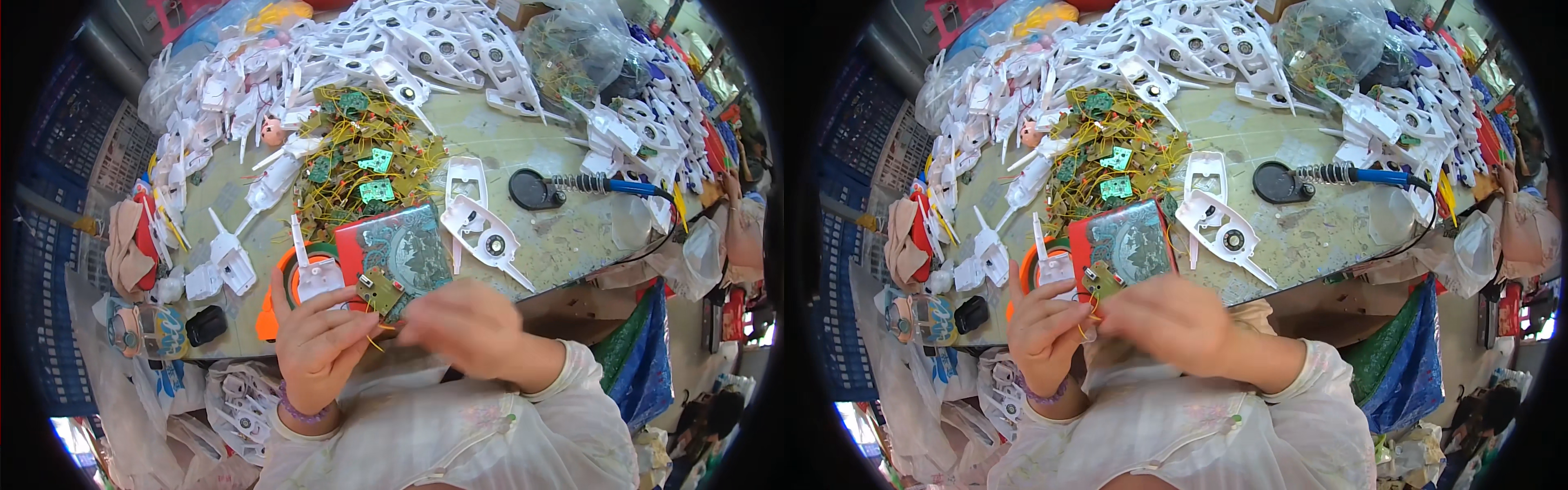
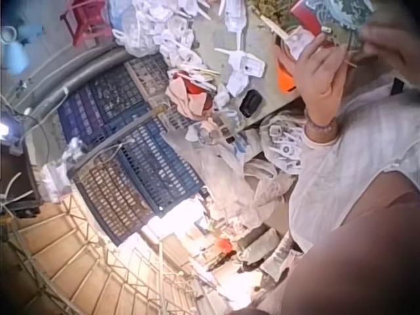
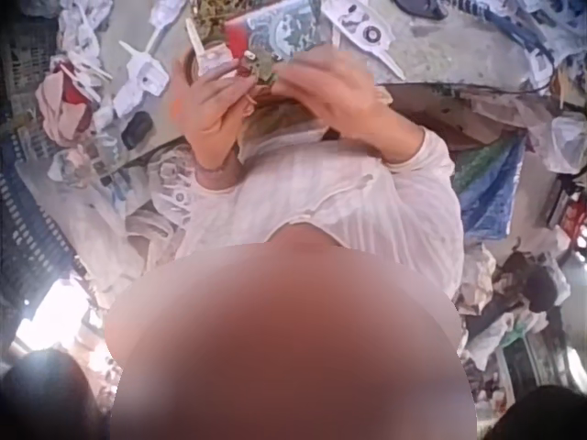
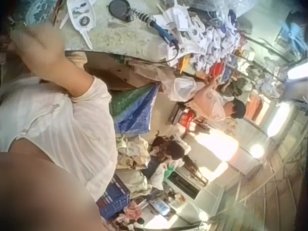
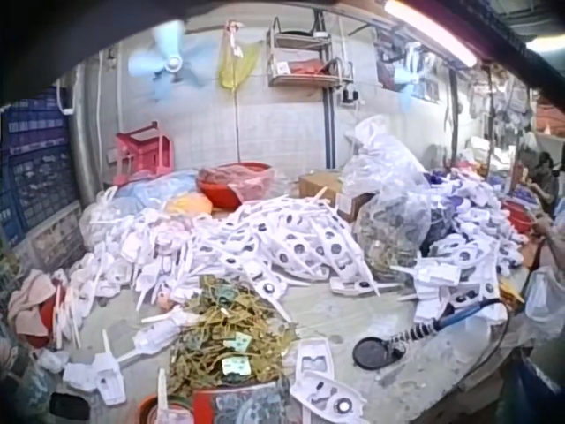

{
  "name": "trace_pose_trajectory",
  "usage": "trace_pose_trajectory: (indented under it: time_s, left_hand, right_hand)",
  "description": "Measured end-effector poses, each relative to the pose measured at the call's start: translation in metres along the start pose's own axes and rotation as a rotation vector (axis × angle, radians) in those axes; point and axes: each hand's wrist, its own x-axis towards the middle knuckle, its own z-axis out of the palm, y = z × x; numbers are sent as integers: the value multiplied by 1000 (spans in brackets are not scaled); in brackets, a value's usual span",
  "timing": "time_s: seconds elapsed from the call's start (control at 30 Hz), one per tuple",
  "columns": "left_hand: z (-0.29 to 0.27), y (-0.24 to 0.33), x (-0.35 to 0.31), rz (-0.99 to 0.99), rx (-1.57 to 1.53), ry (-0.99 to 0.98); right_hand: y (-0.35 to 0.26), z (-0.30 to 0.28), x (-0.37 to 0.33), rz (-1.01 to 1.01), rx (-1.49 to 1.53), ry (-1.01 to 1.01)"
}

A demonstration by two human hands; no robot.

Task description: Soldering wires and components into plastic toy walkie-talkie housings.

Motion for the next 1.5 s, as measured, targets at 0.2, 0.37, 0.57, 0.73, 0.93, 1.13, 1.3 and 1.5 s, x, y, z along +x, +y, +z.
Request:
trace_pose_trajectory:
  time_s: [0.2, 0.37, 0.57, 0.73, 0.93, 1.13, 1.3, 1.5]
  left_hand:
    - [10, -13, -4, -118, -48, 277]
    - [-10, -33, -4, -365, -127, 630]
    - [-9, -27, -8, -221, 159, 507]
    - [-3, -14, -2, -104, 171, 314]
    - [11, 5, 15, -29, 194, 115]
    - [22, 7, 21, -30, 209, 112]
    - [26, 7, 24, -56, 183, 70]
    - [26, 6, 24, -112, 186, 25]
  right_hand:
    - [53, -24, -31, 523, -489, -150]
    - [64, -25, -39, 580, -574, -291]
    - [23, -39, 0, 283, -515, -83]
    - [19, -36, 19, -36, -349, -455]
    - [22, -29, 14, -23, -248, -431]
    - [38, -49, -34, 237, -162, 352]
    - [77, -110, -57, 413, -58, 1144]
    - [105, -177, -51, 603, -203, 983]
